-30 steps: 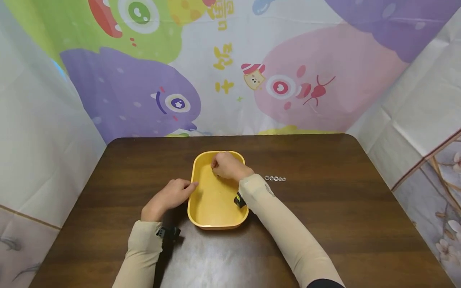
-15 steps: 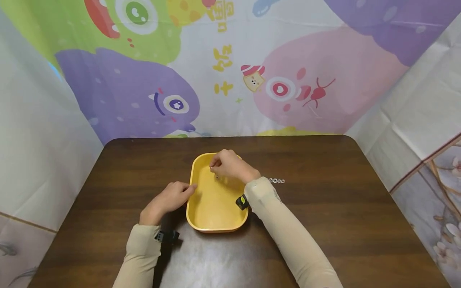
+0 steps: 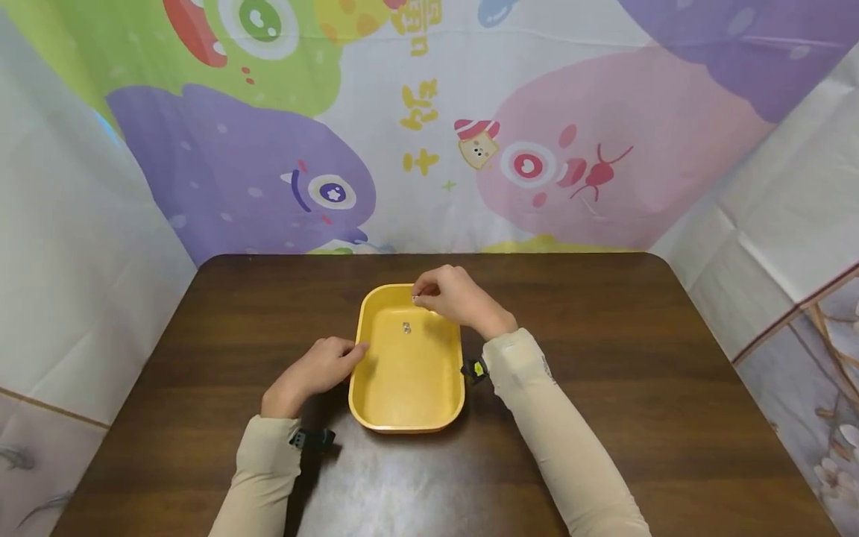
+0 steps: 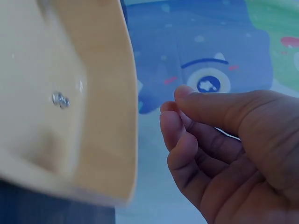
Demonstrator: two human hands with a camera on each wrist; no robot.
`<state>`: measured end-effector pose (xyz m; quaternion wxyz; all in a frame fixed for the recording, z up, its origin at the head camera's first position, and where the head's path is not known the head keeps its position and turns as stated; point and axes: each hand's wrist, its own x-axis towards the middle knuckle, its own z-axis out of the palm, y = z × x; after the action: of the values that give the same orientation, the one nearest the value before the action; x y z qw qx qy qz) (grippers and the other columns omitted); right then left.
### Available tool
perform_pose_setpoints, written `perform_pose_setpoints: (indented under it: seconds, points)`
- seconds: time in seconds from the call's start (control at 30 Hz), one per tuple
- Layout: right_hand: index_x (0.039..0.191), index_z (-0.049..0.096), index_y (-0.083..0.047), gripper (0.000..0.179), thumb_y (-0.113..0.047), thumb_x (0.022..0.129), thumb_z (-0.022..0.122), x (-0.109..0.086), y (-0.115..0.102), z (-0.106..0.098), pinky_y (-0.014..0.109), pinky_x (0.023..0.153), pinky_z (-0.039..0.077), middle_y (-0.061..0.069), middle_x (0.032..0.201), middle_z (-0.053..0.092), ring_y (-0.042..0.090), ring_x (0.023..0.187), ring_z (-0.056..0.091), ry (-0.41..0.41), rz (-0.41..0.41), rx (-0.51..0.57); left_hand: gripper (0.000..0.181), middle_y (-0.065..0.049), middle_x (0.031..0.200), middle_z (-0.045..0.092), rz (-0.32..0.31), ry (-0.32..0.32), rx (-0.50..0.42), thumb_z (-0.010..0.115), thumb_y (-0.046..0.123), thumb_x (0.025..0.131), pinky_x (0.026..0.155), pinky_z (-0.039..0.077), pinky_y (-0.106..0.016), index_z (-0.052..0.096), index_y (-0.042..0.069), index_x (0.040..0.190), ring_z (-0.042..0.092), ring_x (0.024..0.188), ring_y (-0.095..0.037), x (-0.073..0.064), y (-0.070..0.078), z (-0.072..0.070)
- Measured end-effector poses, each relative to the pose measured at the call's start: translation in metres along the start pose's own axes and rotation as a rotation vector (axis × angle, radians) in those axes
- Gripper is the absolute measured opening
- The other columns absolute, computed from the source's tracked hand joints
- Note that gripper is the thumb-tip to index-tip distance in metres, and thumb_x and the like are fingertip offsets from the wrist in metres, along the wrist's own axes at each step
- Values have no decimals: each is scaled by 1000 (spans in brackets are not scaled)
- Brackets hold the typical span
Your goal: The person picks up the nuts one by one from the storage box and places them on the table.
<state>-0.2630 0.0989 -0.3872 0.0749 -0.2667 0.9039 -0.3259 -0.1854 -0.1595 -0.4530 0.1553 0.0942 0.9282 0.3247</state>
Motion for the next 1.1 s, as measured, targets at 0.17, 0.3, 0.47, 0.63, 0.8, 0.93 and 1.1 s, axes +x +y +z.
perform_pose_setpoints:
  seconds: [0.17, 0.3, 0.47, 0.63, 0.8, 0.93, 1.1]
  points:
    - [104, 78, -8, 11, -15, 96, 73, -9, 5, -15, 35, 79, 57, 5, 97, 76, 18, 87, 68, 31, 15, 2, 45, 0, 65, 42, -8, -5, -19, 45, 40, 107, 61, 37, -29, 61, 11, 77, 45, 61, -15, -2, 2, -2]
    - [107, 77, -8, 14, -16, 97, 73, -16, 11, -22, 36, 80, 58, 5, 99, 75, 19, 86, 67, 33, 40, 10, 45, 0, 65, 42, -18, -10, -21, 46, 40, 107, 61, 37, -29, 62, 10, 78, 44, 61, -16, -3, 2, -2]
    - [109, 76, -9, 15, -16, 97, 72, -28, 21, -28, 37, 80, 59, 6, 100, 75, 20, 85, 68, 63, 66, 19, 45, 0, 64, 42, -19, -8, -23, 46, 40, 107, 60, 37, -29, 60, 10, 76, 43, 59, -15, -6, 2, -1]
    - [107, 77, -8, 14, -16, 96, 73, -41, 38, -37, 38, 81, 56, 7, 99, 76, 20, 86, 67, 117, 71, 1, 46, -1, 64, 42, -19, 6, -20, 45, 40, 107, 60, 37, -29, 58, 10, 74, 42, 58, -16, -7, 2, -3]
    - [106, 76, -8, 14, -17, 97, 73, -61, 58, -44, 40, 82, 55, 8, 100, 76, 22, 89, 68, 140, 115, -31, 46, -1, 65, 43, -28, -9, -10, 45, 41, 108, 61, 38, -30, 61, 10, 77, 44, 59, -17, -4, 2, -3]
    - [106, 76, -7, 14, -17, 97, 72, -78, 71, -46, 39, 81, 54, 9, 100, 76, 23, 89, 68, 157, 154, -50, 46, -1, 65, 43, -27, -20, -15, 46, 41, 108, 60, 37, -30, 64, 9, 80, 44, 59, -17, -4, 3, -1]
    - [104, 77, -6, 13, -15, 96, 72, -92, 83, -46, 36, 78, 53, 10, 98, 76, 22, 86, 67, 184, 151, -70, 46, -1, 64, 43, -24, -11, -16, 46, 41, 107, 60, 37, -30, 62, 10, 78, 43, 59, -16, -5, 3, 0]
